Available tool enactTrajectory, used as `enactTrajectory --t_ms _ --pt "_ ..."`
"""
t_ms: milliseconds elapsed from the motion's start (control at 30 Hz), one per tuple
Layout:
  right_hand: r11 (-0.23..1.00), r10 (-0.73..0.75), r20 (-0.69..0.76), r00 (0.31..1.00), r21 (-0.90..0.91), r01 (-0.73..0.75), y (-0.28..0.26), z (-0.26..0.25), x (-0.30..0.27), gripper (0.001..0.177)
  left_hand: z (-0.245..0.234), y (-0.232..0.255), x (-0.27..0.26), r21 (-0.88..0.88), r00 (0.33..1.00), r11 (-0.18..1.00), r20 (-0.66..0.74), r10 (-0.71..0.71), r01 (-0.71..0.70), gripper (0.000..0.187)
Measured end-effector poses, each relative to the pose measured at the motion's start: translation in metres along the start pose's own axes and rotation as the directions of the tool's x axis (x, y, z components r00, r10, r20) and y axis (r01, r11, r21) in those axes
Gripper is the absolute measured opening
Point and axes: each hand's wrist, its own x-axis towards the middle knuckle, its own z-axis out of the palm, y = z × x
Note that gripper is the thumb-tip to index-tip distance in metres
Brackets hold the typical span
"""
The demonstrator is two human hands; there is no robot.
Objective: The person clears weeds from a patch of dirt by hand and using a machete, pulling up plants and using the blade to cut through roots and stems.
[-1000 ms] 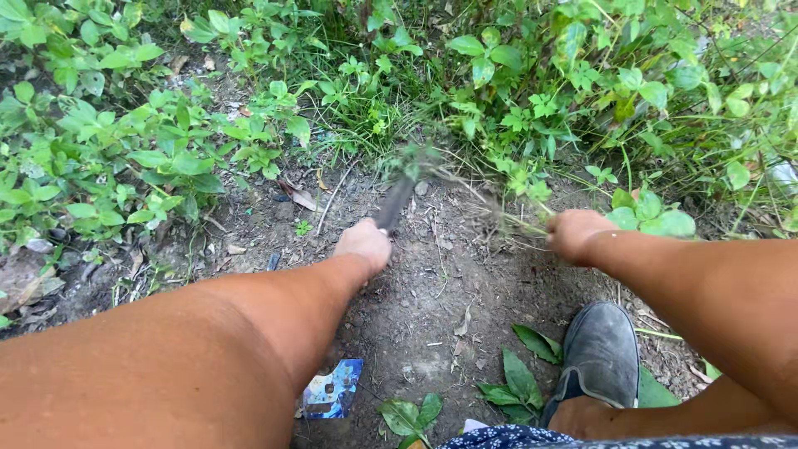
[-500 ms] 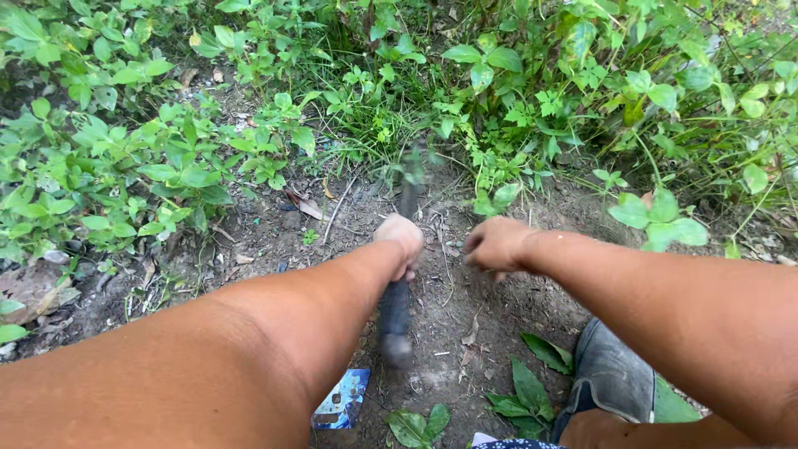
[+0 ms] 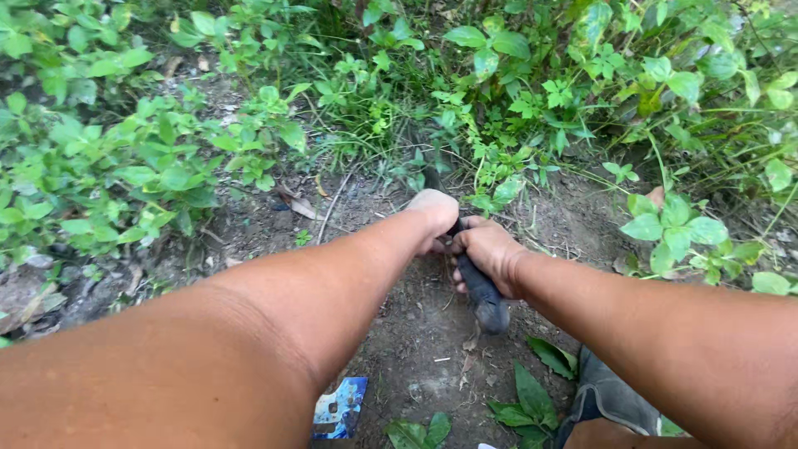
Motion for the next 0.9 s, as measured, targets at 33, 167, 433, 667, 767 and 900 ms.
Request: enactTrajectory --t_ms 33,167,433,667,767,900 --pt "0.999 -0.049 -0.025 0.998 -0.014 0.048 0.003 -0.008 0.000 0.025 -0.003 -0.002 0.005 0.088 0.999 0.996 -0.034 0.037 -0.034 0.028" --pt "0.963 -0.227 -0.127 0.966 -0.178 0.203 0.033 -0.037 -0.001 0.017 -0.014 -0.013 0.033 0.406 0.976 0.899 -0.068 0.206 -0.162 0.028" --pt "0.977 -0.053 -0.214 0.975 -0.213 0.007 0.043 -0.064 0.008 0.045 -0.024 -0.037 0.064 0.305 0.960 0.940 -0.178 0.215 -0.154 0.028" --pt "0.990 -0.143 -0.139 0.980 -0.006 0.143 0.021 -0.059 0.018 0.019 -0.040 -0.039 0.104 0.470 0.925 0.832 -0.078 0.371 -0.294 0.057" --pt "0.993 -0.079 -0.113 0.990 0.077 0.088 0.019 -0.065 0.025 0.014 -0.052 -0.036 0.092 0.474 0.946 0.848 -0.084 0.314 -0.239 0.065" --pt "0.988 -0.125 -0.114 0.986 -0.101 0.114 0.022 -0.066 0.024 0.025 -0.087 -0.015 0.066 0.456 0.994 0.890 -0.106 0.027 0.024 0.068"
